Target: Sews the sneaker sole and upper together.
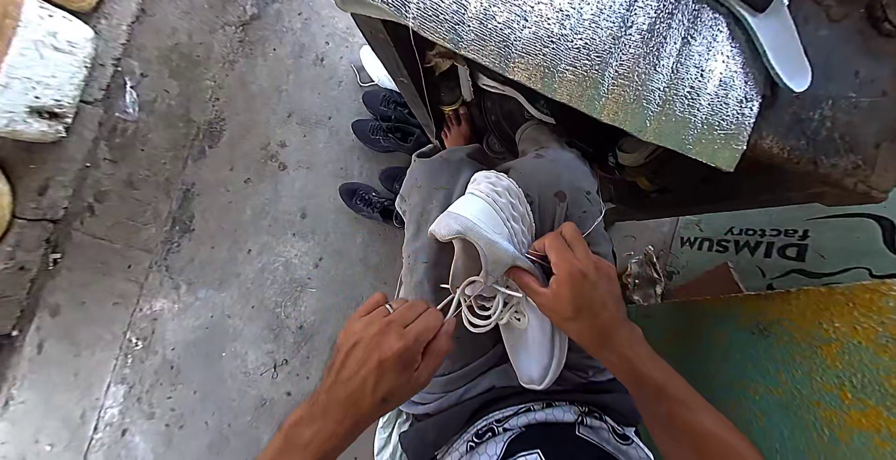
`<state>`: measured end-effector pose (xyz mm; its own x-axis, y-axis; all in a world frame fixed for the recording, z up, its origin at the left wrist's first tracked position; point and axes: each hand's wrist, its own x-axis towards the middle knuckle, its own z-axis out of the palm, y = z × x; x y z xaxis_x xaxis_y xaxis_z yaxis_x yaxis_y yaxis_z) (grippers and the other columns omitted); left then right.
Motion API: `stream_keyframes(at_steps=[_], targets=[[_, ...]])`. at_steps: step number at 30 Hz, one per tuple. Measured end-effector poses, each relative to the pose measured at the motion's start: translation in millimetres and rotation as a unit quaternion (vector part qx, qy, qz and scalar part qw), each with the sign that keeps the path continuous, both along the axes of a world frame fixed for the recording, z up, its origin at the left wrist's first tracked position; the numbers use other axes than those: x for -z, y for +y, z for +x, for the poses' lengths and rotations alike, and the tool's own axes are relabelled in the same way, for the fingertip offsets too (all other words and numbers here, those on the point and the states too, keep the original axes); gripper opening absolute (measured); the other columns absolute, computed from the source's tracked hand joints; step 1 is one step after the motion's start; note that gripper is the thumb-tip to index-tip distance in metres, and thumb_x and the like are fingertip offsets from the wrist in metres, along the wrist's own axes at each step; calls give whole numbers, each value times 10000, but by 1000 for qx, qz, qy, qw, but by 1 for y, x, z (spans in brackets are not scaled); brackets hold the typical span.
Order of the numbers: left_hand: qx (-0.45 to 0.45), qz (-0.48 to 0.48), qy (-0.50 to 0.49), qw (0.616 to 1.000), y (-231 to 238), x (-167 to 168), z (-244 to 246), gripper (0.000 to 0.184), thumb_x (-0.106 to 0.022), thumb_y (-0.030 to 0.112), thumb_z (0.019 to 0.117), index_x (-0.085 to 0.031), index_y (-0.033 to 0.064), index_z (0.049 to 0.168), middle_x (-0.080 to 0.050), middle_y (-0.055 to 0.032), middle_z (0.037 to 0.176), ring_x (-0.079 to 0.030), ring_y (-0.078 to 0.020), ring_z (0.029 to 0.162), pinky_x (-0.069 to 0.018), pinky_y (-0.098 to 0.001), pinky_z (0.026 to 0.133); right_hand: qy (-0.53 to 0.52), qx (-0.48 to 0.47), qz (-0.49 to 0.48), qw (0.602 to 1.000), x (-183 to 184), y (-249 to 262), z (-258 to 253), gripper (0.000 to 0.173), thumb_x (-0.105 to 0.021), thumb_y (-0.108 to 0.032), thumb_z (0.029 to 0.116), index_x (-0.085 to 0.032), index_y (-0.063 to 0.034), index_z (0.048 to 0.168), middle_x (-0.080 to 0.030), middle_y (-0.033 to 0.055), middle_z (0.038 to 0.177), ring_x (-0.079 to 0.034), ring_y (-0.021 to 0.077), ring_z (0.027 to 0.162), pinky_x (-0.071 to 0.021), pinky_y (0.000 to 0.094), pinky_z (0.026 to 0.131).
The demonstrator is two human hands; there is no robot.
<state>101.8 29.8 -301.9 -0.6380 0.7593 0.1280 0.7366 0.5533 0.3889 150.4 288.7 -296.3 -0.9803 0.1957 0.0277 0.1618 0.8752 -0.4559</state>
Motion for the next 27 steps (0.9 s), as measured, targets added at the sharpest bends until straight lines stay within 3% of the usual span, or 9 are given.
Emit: stream_keyframes(at_steps=[3,6,9,11,12,15,18,22,27], targets=[[-7,19,-22,1000,-5,-2,-2,423,-417,335,1061,-563,125,723,-534,-47,636,-531,-221,598,-364,-392,594,1,-15,-10,1000,-1,3,0,421,-738,-499,880,-700,-83,926,-600,75,854,-607,197,593,-498,370,472],[-54,139,-156,976,11,-11,-13,324,-524,323,1055,-710,58,1059,-714,-95,1022,-682,-171,956,-565,-363,845,-6,-45,-104,994,-9,22,0,446,-740,-513,883,-721,-91,1026,-624,62,926,-594,161,630,-508,362,502],[-117,275,-434,850,42,-21,-19,545,-648,436,990,-574,49,1368,-685,-45,1252,-683,-139,1115,-589,-347,970,6,-51,-284,958,-9,39,13,336,-670,-292,911,-636,-104,1186,-596,50,1222,-584,62,818,-524,255,640],[-143,280,-576,755,64,-20,-22,580,-777,462,869,-587,89,1270,-720,19,1085,-693,-83,999,-591,-303,899,50,-41,-340,938,1,42,23,204,-555,-153,900,-545,-135,1104,-521,34,1358,-589,44,965,-532,221,735],[-150,249,-601,744,73,-18,-22,548,-814,447,832,-631,87,1202,-738,24,1006,-707,-69,938,-605,-294,859,83,-31,-353,932,6,42,28,162,-530,-110,918,-542,-139,1077,-531,35,1360,-609,56,972,-548,227,745],[-173,147,-583,780,88,-15,-22,326,-850,359,832,-714,133,1024,-741,56,846,-704,-25,785,-608,-258,747,149,-8,-356,923,10,46,38,273,-523,-127,1025,-532,-201,1288,-599,33,1334,-696,125,863,-624,295,678],[-184,146,-583,777,88,-14,-20,166,-829,197,866,-731,107,966,-754,22,814,-720,-49,745,-622,-263,710,127,15,-307,943,-8,45,48,390,-508,-252,1086,-430,-208,1465,-695,-15,1147,-644,62,656,-568,229,533],[-202,191,-597,753,87,-13,-18,135,-804,61,859,-724,52,968,-759,-35,827,-736,-107,753,-634,-289,712,37,-47,-213,975,-12,38,58,286,-556,-239,1058,-739,-99,1229,-712,30,927,-628,33,742,-544,203,661],[-225,206,-600,739,88,-13,-16,163,-811,32,844,-726,40,983,-765,-54,850,-743,-120,773,-637,-300,731,14,-71,-177,982,2,35,57,275,-558,-234,1045,-782,-154,1183,-716,28,902,-644,44,759,-543,211,669]])
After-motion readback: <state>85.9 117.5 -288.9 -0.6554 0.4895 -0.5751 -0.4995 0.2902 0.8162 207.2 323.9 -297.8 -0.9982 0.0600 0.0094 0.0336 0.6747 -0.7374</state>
